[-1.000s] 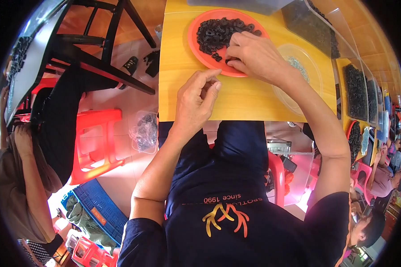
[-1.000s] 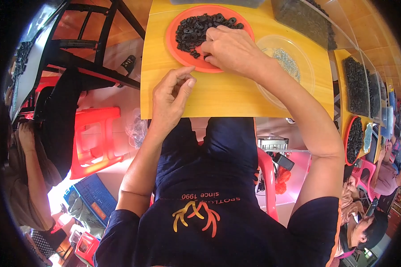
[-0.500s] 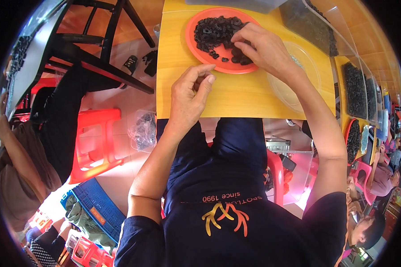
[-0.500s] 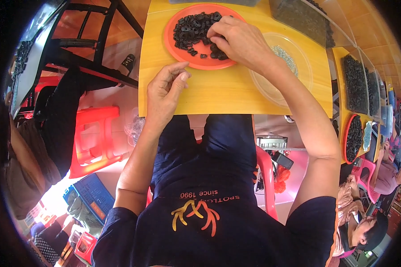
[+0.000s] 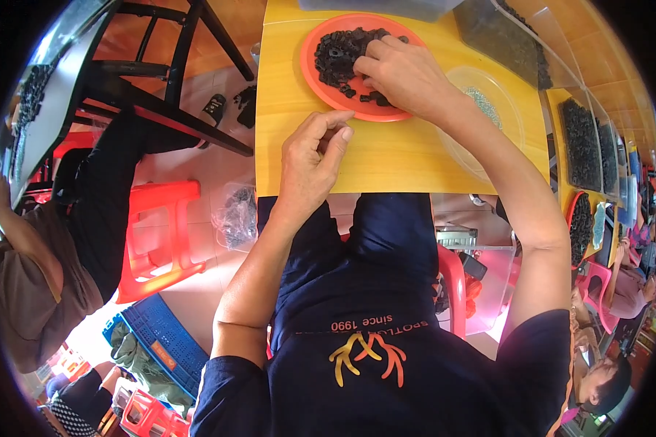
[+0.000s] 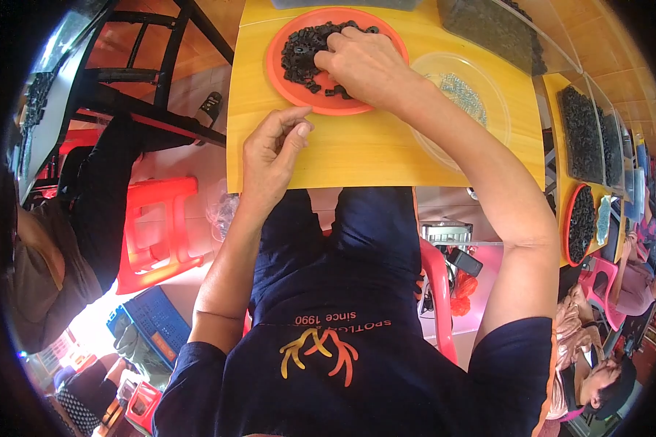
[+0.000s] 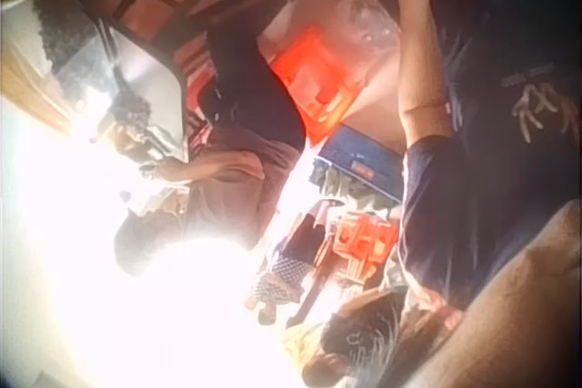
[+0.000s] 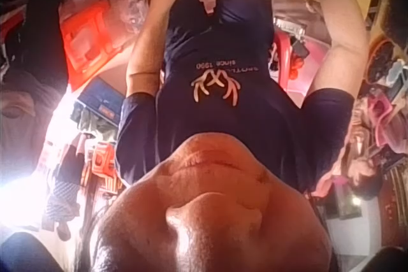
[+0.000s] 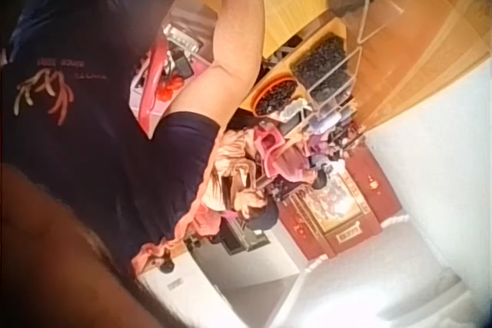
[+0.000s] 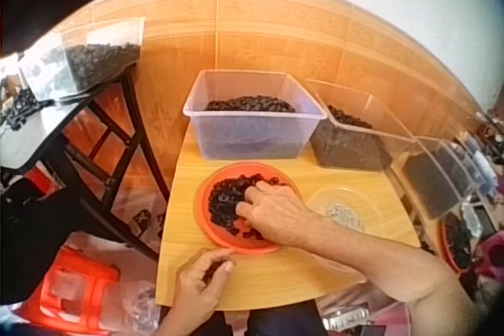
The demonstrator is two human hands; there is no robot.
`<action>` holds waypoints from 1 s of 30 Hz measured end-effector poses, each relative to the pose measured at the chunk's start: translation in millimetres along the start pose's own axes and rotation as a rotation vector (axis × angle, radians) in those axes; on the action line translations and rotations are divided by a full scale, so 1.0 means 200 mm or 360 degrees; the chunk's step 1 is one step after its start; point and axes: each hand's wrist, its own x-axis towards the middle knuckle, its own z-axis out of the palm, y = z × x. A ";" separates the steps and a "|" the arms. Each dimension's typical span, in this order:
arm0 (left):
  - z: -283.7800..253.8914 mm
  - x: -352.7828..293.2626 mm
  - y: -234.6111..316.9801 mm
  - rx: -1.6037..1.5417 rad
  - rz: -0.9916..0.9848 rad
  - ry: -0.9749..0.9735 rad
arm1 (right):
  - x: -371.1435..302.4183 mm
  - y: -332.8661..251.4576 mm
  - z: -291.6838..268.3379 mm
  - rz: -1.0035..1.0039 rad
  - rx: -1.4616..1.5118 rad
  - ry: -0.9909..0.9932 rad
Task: The person assembles cord locks by taking small metal springs from a tray and inserting them into plastic stoppers by hand.
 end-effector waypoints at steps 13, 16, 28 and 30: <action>0.02 0.03 0.08 -0.0514 -0.0125 0.0073 | -0.15 -0.08 -0.16 0.0700 0.2164 -0.0142; 0.04 0.03 0.12 -0.0626 -0.0054 0.0030 | -0.18 -0.16 -0.20 0.0716 0.2477 -0.0110; 0.08 0.01 0.18 -0.0495 0.0080 -0.0096 | -0.29 -0.26 -0.28 0.0496 0.1773 0.0311; 0.10 0.00 0.17 -0.0579 0.0014 -0.0019 | -0.29 -0.28 -0.27 0.0348 0.1493 0.0464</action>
